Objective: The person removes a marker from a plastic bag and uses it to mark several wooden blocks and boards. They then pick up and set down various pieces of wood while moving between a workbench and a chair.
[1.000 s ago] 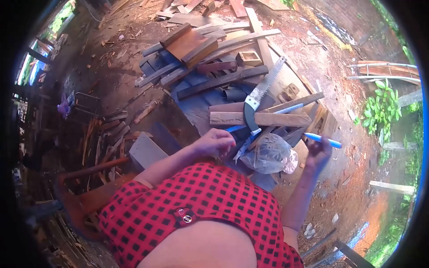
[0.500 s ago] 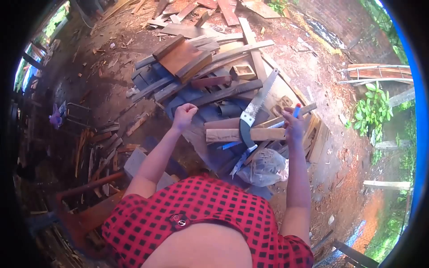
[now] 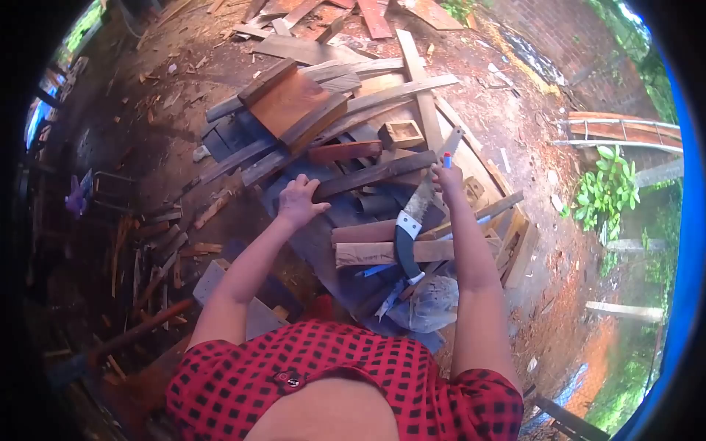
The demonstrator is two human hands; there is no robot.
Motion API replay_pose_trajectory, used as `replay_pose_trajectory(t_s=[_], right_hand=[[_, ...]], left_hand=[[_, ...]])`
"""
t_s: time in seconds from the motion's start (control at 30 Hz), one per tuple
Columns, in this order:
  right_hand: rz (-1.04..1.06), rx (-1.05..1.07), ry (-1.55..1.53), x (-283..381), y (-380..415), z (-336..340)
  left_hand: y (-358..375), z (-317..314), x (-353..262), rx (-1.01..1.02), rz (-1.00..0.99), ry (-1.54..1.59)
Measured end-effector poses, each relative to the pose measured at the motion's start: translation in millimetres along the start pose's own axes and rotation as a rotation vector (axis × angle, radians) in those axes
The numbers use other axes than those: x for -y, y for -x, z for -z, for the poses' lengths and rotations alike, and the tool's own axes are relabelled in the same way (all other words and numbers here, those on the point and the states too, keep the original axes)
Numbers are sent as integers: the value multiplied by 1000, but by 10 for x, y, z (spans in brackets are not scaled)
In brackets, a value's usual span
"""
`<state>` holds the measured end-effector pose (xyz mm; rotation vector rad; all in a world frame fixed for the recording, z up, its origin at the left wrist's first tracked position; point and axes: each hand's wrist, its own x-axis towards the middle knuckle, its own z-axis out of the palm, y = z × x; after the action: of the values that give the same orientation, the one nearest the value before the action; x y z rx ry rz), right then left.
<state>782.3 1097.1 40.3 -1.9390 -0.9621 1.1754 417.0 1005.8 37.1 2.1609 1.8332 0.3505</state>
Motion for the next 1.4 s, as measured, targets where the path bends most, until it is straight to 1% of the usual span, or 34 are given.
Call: replay_pose_trajectory(t_s=[0.1,0.17,0.3,0.37,0.5,0.63,0.7,0.73,0.77,0.83,0.9,0.97,1.03,1.1,1.13,1.2,1.23,1.3,1.33,1.37,1.4], right_hand=[[10,45,65,0,-209,-149],[53,-52,-4,5,-277,-245],[-7,-34,-28,-2,-402,-272],[39,21,-126,-100,-553,-215],[22,19,-177,-46,-419,-229],[-5,88,-222,-13,-323,-220],[-33,78,-192,-16,-308,-215],[-61,72,-165,-15,-320,-224],[-56,71,-166,-31,-342,-236],[-45,106,-140,-50,-371,-241],[-35,70,-142,-78,-376,-261],[-23,80,-72,-78,-378,-254],[-14,56,-80,-98,-375,-266],[14,92,-32,-97,-375,-247],[13,84,-41,-135,-429,-235],[174,-55,324,-155,-448,-268],[169,-56,318,-136,-398,-296],[713,-505,812,7,-255,-443],[744,-467,776,112,-211,-516],[741,-466,776,240,-188,-596],[617,-207,714,393,-166,-681]], left_hand=[[-89,-42,32,7,-3,-30],[-147,-77,62,20,-18,-38],[-200,-150,115,29,-66,-25],[-216,-165,139,26,-79,-11],[-213,-161,193,18,-124,12],[-206,-123,252,11,-106,82],[-326,-75,283,-193,-7,216],[-418,-64,307,-186,19,141],[-501,-52,311,-191,17,142],[-653,-43,296,-162,51,16],[-753,-120,307,-139,35,-9],[-796,-196,304,-102,54,-114],[-831,-258,297,-107,54,-131],[-821,-245,306,-115,53,-151],[-760,-193,312,-185,-20,-124],[-651,-155,339,-291,-138,-100],[-604,-152,338,-287,-143,-104],[-536,-123,356,-251,-147,-84],[-521,-158,378,-248,-147,-86],[-514,-222,403,-241,-141,9],[-513,-260,413,-236,-136,106]])
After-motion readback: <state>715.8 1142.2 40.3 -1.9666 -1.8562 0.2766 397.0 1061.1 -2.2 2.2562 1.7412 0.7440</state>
